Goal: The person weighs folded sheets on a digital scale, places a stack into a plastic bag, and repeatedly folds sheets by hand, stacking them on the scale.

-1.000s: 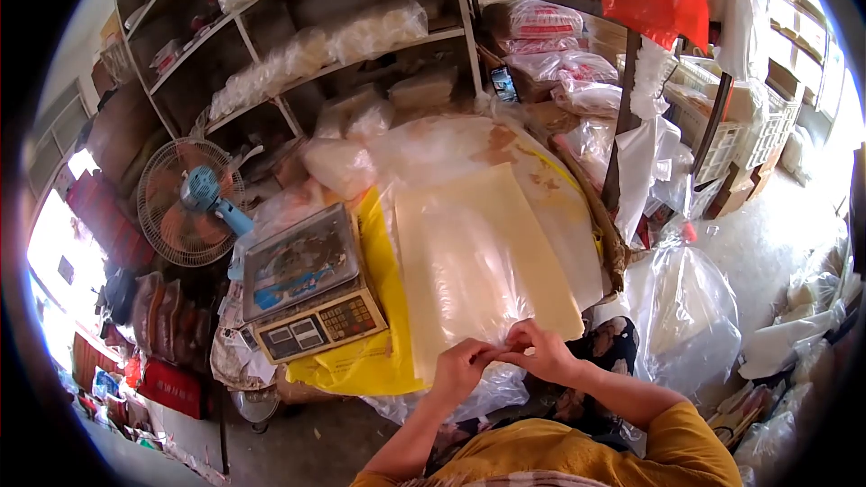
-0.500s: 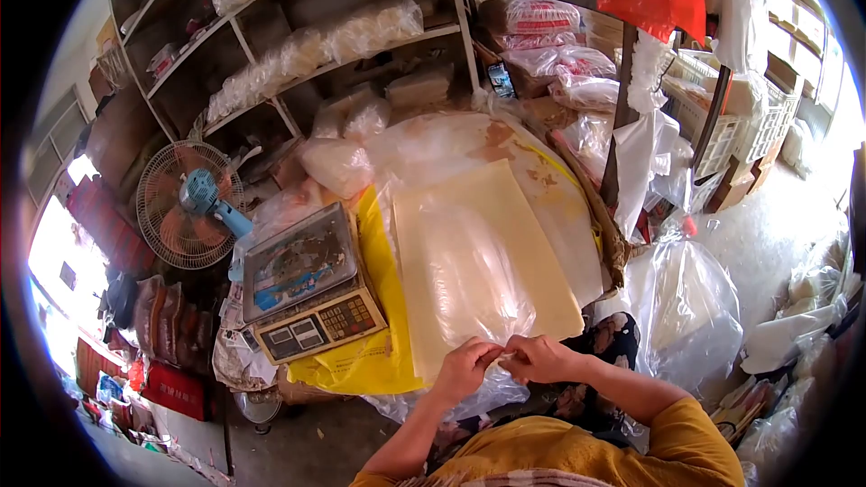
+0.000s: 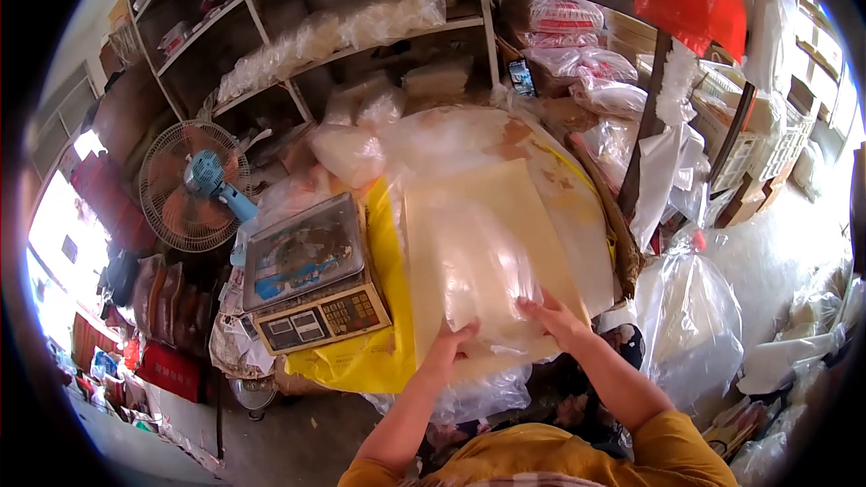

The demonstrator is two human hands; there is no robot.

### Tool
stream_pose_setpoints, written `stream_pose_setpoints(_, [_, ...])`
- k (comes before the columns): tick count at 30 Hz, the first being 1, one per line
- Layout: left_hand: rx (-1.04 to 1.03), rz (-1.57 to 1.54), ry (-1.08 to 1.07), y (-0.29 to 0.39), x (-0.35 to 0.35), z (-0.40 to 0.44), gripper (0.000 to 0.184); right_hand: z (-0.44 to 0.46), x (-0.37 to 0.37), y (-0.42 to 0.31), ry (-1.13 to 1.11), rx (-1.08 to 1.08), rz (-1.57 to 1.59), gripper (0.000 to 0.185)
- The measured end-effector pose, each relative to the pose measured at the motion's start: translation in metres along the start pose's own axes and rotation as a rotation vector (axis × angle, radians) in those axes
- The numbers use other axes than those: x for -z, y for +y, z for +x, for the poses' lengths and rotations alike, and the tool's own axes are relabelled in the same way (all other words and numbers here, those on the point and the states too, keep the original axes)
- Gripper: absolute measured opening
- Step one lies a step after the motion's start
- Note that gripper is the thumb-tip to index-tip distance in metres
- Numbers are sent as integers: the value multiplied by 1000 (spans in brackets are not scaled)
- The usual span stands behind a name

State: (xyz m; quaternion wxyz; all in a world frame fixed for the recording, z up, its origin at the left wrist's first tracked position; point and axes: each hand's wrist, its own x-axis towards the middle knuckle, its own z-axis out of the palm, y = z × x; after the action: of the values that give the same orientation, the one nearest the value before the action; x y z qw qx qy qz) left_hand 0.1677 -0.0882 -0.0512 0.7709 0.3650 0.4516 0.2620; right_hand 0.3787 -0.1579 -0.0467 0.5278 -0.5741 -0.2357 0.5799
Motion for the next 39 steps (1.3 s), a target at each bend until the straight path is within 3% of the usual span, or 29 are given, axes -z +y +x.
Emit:
stream_pose_setpoints(6, [-222, -73, -80, 24, 1, 16, 68, 6, -25, -6, -1, 258, 45, 46])
stream_pose_setpoints(8, [-337, -56, -44, 71, -4, 42, 67, 39, -38, -48, 29, 318, -50, 44])
stream_pose_setpoints(9, [-333, -124, -33, 98, 3, 76, 66, 84, -41, -65, -34, 482, -37, 47])
stream_pose_setpoints(10, [-447, -196, -61, 137, -13, 73, 69, 107, -53, -105, -27, 534, -21, 53])
stream_pose_setpoints(11, [-814, -51, -127, 152, 9, 117, 66, 157, -58, -116, 300, 870, -211, 57])
stream_pose_setpoints(13, [-987, -124, 35, 192, 3, 114, 67, 125, -90, -183, 165, 800, -96, 53])
stream_pose_setpoints(16, [-1150, 13, -57, 175, 0, 56, 71, 98, -92, -164, -179, 798, -345, 46])
stream_pose_setpoints(18, [-987, 54, -4, 127, 9, 31, 72, 60, -87, -112, -348, 891, -311, 35])
stream_pose_setpoints(20, [-861, 73, 26, 66, 34, 17, 68, 39, -75, -68, -319, 831, -631, 27])
stream_pose_setpoints(23, [-783, 297, 190, -21, 80, 11, 65, 40, -37, 0, -365, 341, -437, 20])
stream_pose_setpoints(25, [-754, 480, 325, -57, 94, -8, 63, 42, -14, 29, -359, 308, -381, 19])
stream_pose_setpoints(30, [-694, 205, 111, -99, 101, -29, 69, 11, -17, 34, -319, 274, -562, 19])
stream_pose_setpoints(35, [-668, 67, -53, -101, 106, -30, 79, -9, -58, 39, -321, 631, -914, 19])
stream_pose_setpoints(39, [-640, 13, -93, -94, 103, -33, 82, -2, -86, 63, -384, 1006, -1129, 7])
